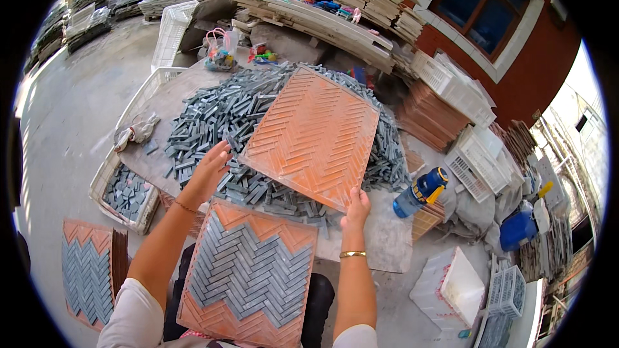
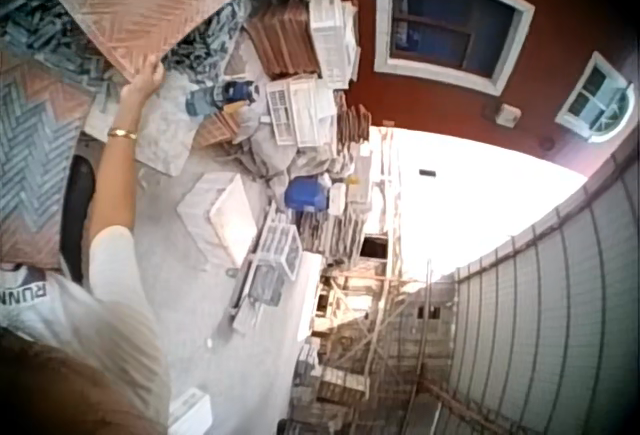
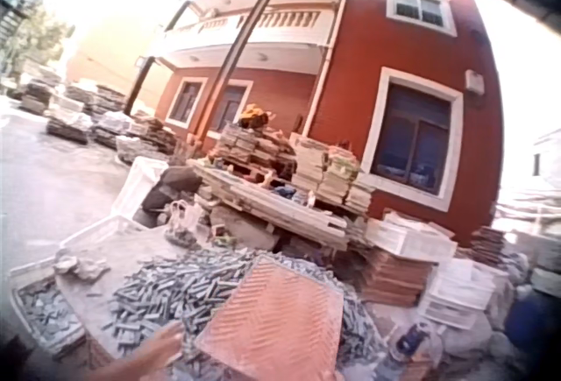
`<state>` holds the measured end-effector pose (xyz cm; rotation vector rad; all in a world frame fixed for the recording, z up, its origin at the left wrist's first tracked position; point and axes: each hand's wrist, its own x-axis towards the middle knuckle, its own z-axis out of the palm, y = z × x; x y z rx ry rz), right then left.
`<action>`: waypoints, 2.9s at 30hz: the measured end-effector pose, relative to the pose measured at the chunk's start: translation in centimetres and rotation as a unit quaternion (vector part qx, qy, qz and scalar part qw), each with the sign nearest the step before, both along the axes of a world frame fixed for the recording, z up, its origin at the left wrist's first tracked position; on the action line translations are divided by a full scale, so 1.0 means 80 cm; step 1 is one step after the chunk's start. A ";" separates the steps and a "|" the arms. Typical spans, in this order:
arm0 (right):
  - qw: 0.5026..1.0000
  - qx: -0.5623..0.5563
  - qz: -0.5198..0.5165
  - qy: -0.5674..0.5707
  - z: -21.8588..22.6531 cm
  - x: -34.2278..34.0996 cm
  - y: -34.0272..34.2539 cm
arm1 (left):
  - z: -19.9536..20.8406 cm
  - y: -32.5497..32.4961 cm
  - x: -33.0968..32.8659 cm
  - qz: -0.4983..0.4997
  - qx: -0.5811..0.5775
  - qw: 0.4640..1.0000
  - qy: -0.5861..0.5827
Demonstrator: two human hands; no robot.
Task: The person arranges small gray rectangular tiles by hand onto an orange board to form a herringbone pattern. The person picks tiles from a nearby pile, places them in sequence, and occasionally adjusts their position before completing the board.
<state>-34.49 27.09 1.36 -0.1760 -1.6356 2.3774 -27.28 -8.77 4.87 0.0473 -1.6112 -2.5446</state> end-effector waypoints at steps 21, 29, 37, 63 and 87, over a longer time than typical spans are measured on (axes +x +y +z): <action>0.855 0.499 -0.095 -0.099 -0.080 -0.058 0.062 | -0.114 -0.072 0.401 0.222 -0.135 0.943 -0.209; 0.890 0.430 -0.144 -0.050 -0.080 -0.028 0.078 | -0.123 -0.043 0.370 0.139 -0.202 0.957 -0.153; 0.810 0.531 0.088 0.232 -0.027 0.100 -0.026 | -0.123 -0.044 0.365 0.142 -0.253 0.945 -0.150; 0.746 0.520 0.301 0.289 -0.008 0.117 -0.169 | -0.120 -0.029 0.358 0.156 -0.367 0.908 -0.126; 0.698 0.557 0.376 0.248 -0.008 0.073 -0.169 | -0.126 -0.038 0.361 0.169 -0.383 0.900 -0.122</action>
